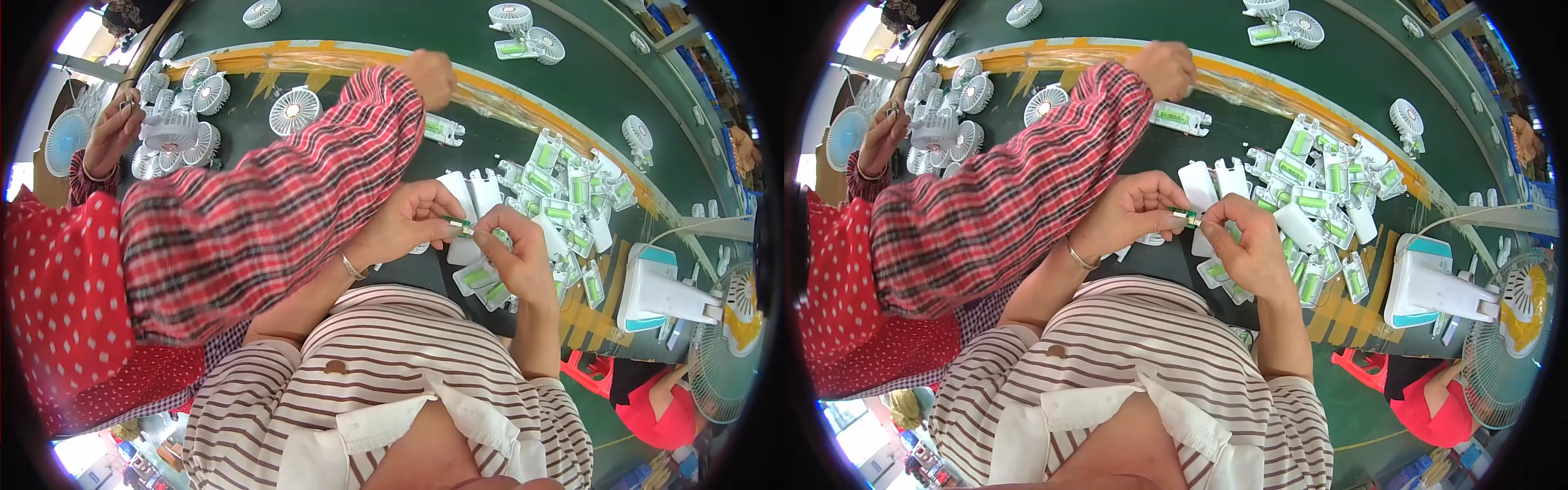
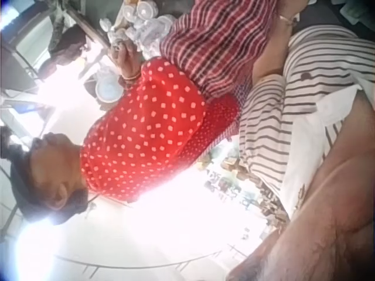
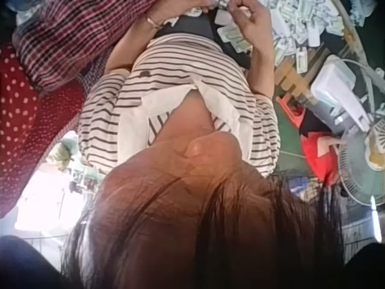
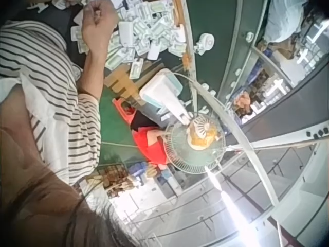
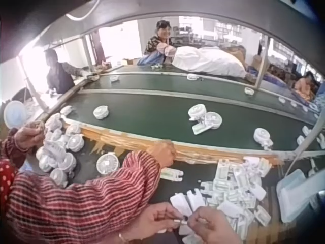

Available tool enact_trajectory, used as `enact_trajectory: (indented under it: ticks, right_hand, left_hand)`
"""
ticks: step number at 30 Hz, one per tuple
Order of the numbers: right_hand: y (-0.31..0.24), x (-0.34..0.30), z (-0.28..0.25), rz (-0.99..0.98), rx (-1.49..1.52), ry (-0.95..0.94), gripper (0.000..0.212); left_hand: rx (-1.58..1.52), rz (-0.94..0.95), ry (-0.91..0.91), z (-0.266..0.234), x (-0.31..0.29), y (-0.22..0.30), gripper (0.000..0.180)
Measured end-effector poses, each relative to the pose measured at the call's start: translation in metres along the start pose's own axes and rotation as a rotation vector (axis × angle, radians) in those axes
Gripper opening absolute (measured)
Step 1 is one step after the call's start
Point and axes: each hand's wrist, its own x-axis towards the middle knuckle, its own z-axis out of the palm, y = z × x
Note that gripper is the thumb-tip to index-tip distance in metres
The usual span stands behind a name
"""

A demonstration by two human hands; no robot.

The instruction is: The person assembles portable fans by connecting and testing circuit boards and LED lights with battery components by hand, fitting the parts together, and placing the fan assemblies onto the conveyor belt.

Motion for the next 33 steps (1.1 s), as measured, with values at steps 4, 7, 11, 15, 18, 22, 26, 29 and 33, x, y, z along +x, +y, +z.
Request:
enact_trajectory:
  ticks: [4,7,11,15,18,22,26,29,33]
  right_hand:
    - [0.001,0.001,0.001,-0.049,-0.109,-0.011,0.003]
    - [-0.001,0.003,-0.002,-0.076,-0.172,-0.051,0.003]
    - [0.001,0.004,0.002,-0.052,-0.156,-0.041,0.004]
    - [0.008,0.000,0.013,0.012,-0.110,0.085,0.004]
    - [0.007,-0.003,0.020,-0.133,-0.289,0.166,0.005]
    - [0.011,0.001,0.019,-0.207,-0.347,0.198,0.006]
    - [0.010,0.008,0.019,-0.310,-0.398,0.191,0.007]
    - [0.007,0.004,0.030,-0.328,-0.494,0.303,0.008]
    - [0.014,-0.002,0.044,-0.317,-0.532,0.434,0.015]
  left_hand:
    - [0.103,0.039,0.014,0.001,-0.001,0.001,0.013]
    - [0.188,0.024,0.024,0.003,-0.003,0.005,0.015]
    - [0.296,0.048,0.085,0.009,-0.007,0.007,0.016]
    - [0.415,0.106,0.170,0.013,-0.007,0.000,0.017]
    - [0.399,0.141,0.201,0.014,-0.006,-0.006,0.018]
    - [0.444,0.195,0.225,0.013,-0.004,-0.006,0.018]
    - [0.567,0.148,0.191,0.010,0.000,0.005,0.019]
    - [0.570,0.215,0.196,0.012,0.002,0.002,0.019]
    - [0.568,0.302,0.301,0.022,0.001,-0.008,0.018]
